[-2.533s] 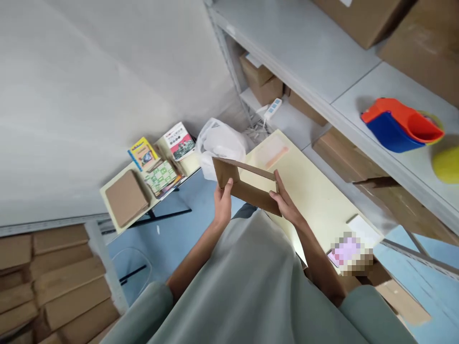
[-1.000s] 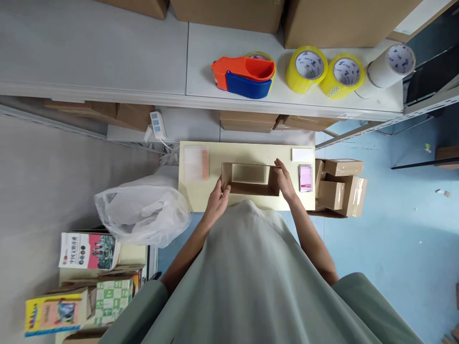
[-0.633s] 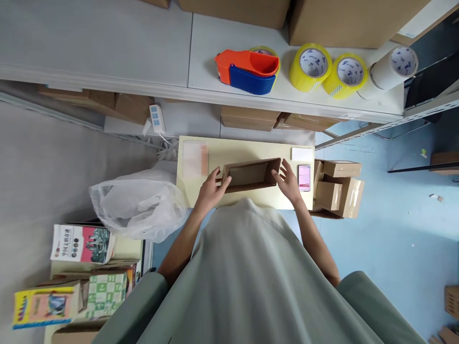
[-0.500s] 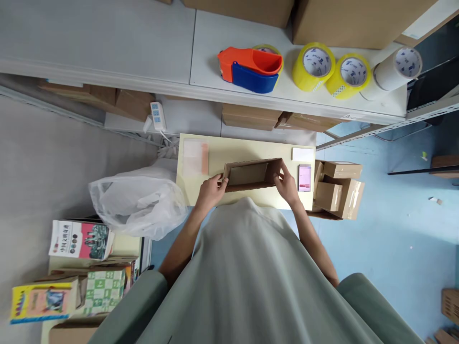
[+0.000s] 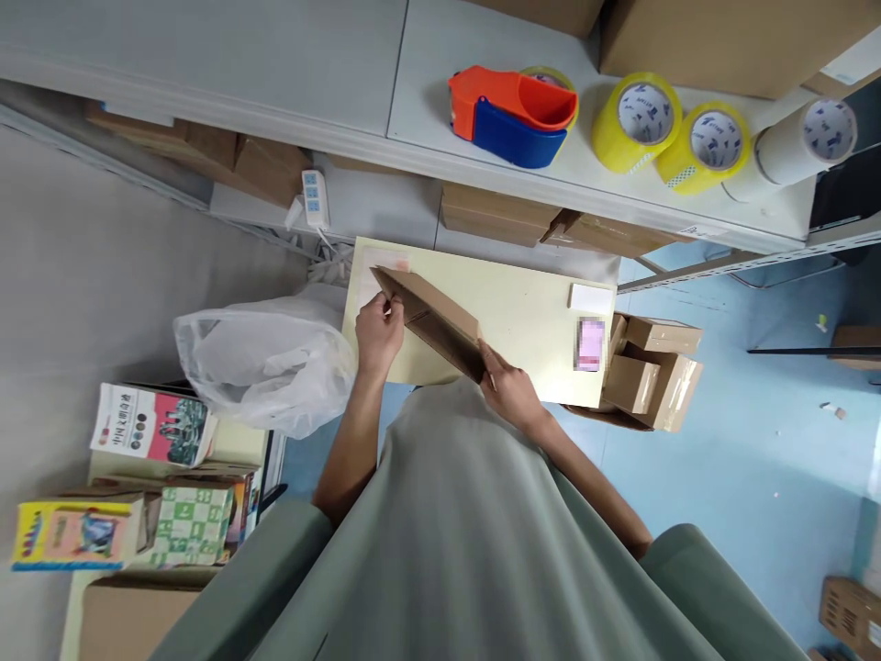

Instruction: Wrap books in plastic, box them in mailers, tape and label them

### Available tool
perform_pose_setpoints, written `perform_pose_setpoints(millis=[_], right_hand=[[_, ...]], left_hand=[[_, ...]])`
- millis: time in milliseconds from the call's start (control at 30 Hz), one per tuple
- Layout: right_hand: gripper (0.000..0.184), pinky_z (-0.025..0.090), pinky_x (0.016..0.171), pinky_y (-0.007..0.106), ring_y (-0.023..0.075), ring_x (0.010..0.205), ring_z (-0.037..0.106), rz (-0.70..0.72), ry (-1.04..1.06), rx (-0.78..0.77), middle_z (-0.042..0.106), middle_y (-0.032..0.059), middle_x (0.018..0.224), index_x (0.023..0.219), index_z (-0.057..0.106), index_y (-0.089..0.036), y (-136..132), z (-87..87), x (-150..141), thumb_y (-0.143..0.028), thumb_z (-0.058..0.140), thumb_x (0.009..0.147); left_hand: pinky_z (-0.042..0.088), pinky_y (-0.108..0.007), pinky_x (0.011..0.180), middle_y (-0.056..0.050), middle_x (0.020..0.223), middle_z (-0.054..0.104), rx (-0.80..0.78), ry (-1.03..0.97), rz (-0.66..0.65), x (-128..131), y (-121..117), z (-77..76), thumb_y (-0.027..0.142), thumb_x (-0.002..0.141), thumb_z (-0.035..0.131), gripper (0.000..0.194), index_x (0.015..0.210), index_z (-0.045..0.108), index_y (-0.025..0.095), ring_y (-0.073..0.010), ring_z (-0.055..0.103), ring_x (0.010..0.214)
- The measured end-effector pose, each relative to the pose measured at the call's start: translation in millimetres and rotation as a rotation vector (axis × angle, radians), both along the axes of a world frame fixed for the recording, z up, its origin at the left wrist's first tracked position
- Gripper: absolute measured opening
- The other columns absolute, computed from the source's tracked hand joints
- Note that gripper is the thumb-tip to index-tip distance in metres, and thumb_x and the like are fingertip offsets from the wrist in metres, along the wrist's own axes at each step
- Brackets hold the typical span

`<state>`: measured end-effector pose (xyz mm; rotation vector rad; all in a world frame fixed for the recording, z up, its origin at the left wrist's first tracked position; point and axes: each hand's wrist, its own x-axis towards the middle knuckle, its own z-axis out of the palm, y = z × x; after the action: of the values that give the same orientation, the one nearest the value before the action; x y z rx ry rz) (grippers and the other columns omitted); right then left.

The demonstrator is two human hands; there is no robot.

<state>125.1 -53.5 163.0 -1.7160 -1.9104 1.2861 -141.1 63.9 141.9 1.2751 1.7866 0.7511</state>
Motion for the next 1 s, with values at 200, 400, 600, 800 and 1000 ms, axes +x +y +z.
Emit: perform_pose_setpoints(millis=[200,400,600,800,1000], right_hand=[[0.078,0.073,0.099,0.052,0.0341,0.119,0.084,-0.228,-0.085,0.057,0.081,0.0115,0.139,0.176,0.041,-0.022,21,-3.1,41,-0.026,0.053,0.099],[0.062,0.072,0.09,0.051,0.0349,0.107,0.086,-0.221,-0.093,0.09,0.074,0.0156,0.152,0.162,0.057,-0.023,46,6.0,52,-0.052,0.053,0.107],[0.068,0.062,0.076,0.043,0.0309,0.077,0.082,0.027,-0.139,0.14,0.086,0.0151,0.116,0.115,0.077,-0.023,87,-4.2,36,-0.084,0.047,0.105],[0.071,0.052,0.071,0.039,0.0249,0.065,0.071,0.334,-0.148,0.235,0.084,0.0136,0.104,0.101,0.073,-0.024,113,-10.2,6,-0.085,0.037,0.108],[0.066,0.054,0.071,0.039,0.0304,0.082,0.08,0.407,-0.139,0.211,0.083,0.0145,0.111,0.1,0.066,-0.026,112,-6.2,0,-0.086,0.04,0.107]], left_hand=[[0.052,-0.032,0.088,-0.007,0.113,0.086,-0.138,0.301,-0.198,17,-20,30.9,0.028,0.108,0.058,0.024,0.123,0.076,0.025,-0.0286,0.081,0.102],[0.06,-0.033,0.094,-0.007,0.118,0.087,-0.176,0.174,-0.136,17,-54,35.8,0.031,0.11,0.053,0.037,0.141,0.075,0.025,-0.0282,0.085,0.106],[0.066,-0.033,0.098,-0.004,0.128,0.085,-0.23,0.074,0.06,2,-105,47.7,0.025,0.107,0.057,0.045,0.15,0.071,0.028,-0.0262,0.084,0.114],[0.066,-0.04,0.103,-0.007,0.133,0.082,-0.255,0.12,0.161,0,-156,51.7,0.019,0.103,0.059,0.055,0.157,0.065,0.027,-0.0288,0.084,0.113],[0.065,-0.039,0.099,-0.011,0.141,0.076,-0.233,0.101,0.098,-4,-169,48.9,0.013,0.097,0.055,0.069,0.166,0.055,0.026,-0.0285,0.08,0.119]])
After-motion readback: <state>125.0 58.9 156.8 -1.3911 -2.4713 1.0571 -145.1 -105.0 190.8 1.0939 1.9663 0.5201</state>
